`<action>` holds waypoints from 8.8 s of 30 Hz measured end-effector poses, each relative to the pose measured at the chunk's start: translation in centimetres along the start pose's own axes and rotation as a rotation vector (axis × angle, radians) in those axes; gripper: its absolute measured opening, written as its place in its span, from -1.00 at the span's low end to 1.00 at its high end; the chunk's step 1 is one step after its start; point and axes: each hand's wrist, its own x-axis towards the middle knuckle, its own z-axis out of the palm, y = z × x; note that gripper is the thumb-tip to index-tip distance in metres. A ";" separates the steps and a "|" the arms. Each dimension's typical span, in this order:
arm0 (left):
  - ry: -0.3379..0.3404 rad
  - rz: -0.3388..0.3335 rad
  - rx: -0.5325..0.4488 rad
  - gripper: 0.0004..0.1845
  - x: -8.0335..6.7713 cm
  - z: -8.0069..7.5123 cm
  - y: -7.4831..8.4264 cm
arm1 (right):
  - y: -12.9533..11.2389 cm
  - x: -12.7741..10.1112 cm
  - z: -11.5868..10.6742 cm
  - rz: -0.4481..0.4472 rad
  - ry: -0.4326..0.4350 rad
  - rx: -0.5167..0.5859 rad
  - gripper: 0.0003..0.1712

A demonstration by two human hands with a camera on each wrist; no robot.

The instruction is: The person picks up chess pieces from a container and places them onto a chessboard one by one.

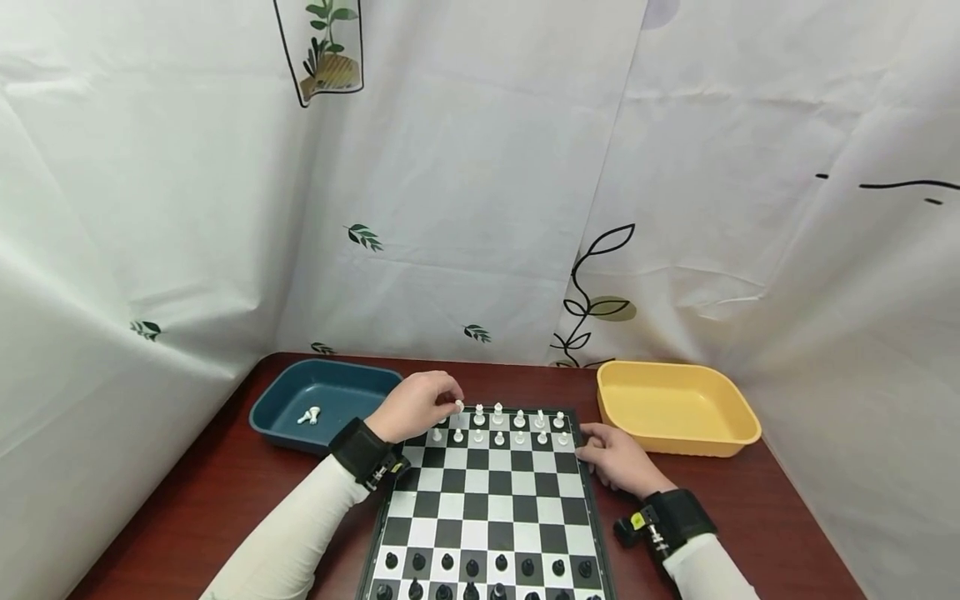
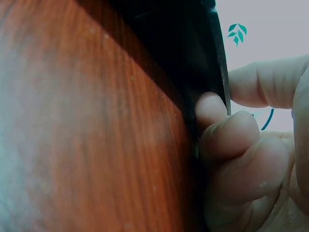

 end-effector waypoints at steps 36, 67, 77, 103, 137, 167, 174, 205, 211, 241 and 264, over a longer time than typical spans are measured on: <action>-0.046 0.010 0.172 -0.89 0.1 2.3 -0.5 | -0.2 0.1 0.1 0.012 -0.005 0.003 -0.25; 0.096 -0.016 0.173 -0.78 -0.4 -1.4 -0.9 | 0.0 0.1 0.1 -0.003 -0.008 0.011 -0.27; 0.167 -0.199 0.161 -0.83 -1.3 -3.9 -3.0 | 0.0 0.1 0.1 -0.002 -0.004 0.003 -0.26; 0.115 -0.497 0.192 -0.76 -5.7 -9.1 -10.3 | 0.1 -0.1 0.2 -0.006 -0.010 0.006 -0.30; -0.178 -0.937 0.263 -0.60 -7.9 -9.2 -12.2 | 0.2 0.1 0.2 -0.015 0.002 -0.009 -0.29; -0.226 -0.926 0.192 -0.81 -8.2 -9.0 -13.1 | 0.2 0.2 0.1 -0.001 -0.001 0.012 -0.29; -0.245 -0.925 0.196 -0.91 -8.0 -8.9 -13.0 | 0.2 0.2 0.1 -0.003 -0.002 0.013 -0.29; -0.181 -0.754 0.178 -0.41 -7.5 -7.8 -13.7 | 0.3 0.2 0.1 0.015 -0.012 0.004 -0.27; -0.168 -0.749 0.155 -0.39 -7.3 -7.9 -13.3 | 0.1 0.1 0.1 0.010 0.002 -0.006 -0.26; 0.042 -0.580 0.146 -0.79 -6.5 -8.7 -12.3 | 0.2 0.1 0.1 0.011 0.009 -0.010 -0.25; 0.208 -0.288 0.206 -0.88 -4.1 -8.3 -7.9 | 0.1 0.0 0.2 0.000 0.004 0.005 -0.26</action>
